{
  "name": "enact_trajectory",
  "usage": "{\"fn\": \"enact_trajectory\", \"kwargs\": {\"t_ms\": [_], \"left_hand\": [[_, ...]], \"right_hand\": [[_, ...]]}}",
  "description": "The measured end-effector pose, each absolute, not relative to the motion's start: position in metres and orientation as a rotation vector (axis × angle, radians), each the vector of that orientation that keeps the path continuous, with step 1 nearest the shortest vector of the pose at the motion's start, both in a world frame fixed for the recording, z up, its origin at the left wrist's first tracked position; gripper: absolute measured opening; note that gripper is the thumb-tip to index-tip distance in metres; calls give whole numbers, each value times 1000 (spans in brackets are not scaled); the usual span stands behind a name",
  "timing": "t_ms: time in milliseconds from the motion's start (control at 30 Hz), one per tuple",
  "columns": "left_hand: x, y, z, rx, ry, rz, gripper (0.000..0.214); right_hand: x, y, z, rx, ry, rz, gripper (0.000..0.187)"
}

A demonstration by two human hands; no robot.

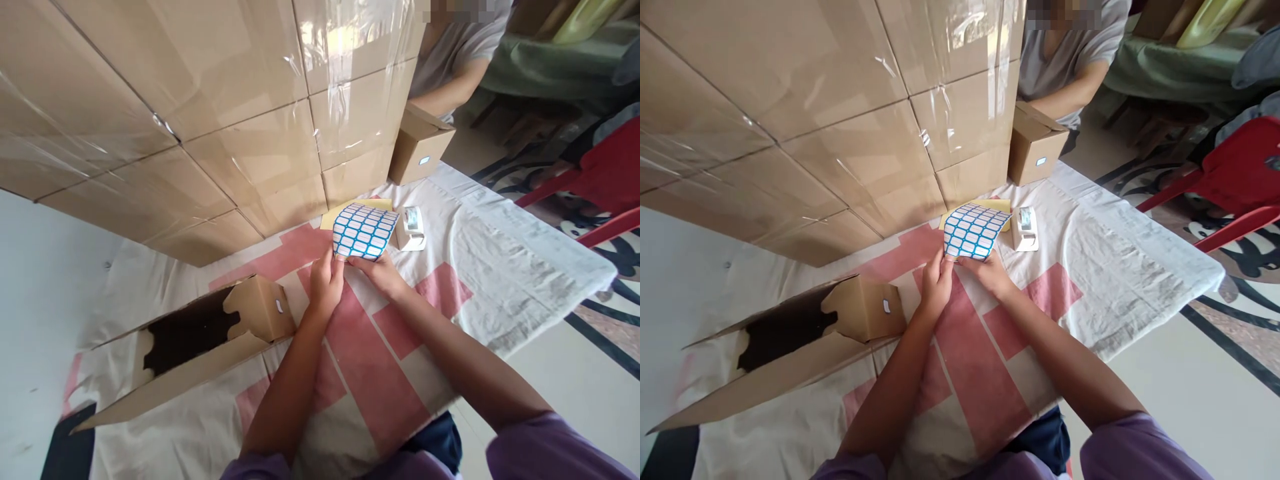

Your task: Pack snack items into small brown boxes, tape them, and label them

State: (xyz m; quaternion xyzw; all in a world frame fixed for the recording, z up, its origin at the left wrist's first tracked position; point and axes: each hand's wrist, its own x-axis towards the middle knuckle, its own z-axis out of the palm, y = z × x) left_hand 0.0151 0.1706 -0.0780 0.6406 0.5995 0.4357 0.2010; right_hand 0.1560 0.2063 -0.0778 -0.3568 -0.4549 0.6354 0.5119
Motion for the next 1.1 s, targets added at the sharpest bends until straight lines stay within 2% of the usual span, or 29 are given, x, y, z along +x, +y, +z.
{"fn": "enact_trajectory", "kwargs": {"t_ms": [300,433,500,633,767,900,1000,1100], "left_hand": [[12,174,-85,1769,1757,1257,53],[15,168,-77,1913,1869,1301,66],[17,165,-72,2023,1984,1302,60],[18,162,-66,2083,2004,1209,33],[20,165,-67,1834,1858,1495,24],[24,166,-62,1625,1821,1719,33],[25,161,-45,1501,1767,1891,36],[28,149,-20,1413,1590,2081,30]], "right_hand": [[156,209,-81,-898,-988,1555,38],[156,208,-77,-884,-994,1563,34],[157,207,-74,-892,-1019,1549,32],[160,206,-70,-899,-1132,1500,31],[160,204,-65,-894,-1221,1471,26],[158,202,-61,-907,-1183,1536,28],[160,207,-59,-1004,-1015,1608,28],[168,215,-57,-1139,-727,1671,29]]}}
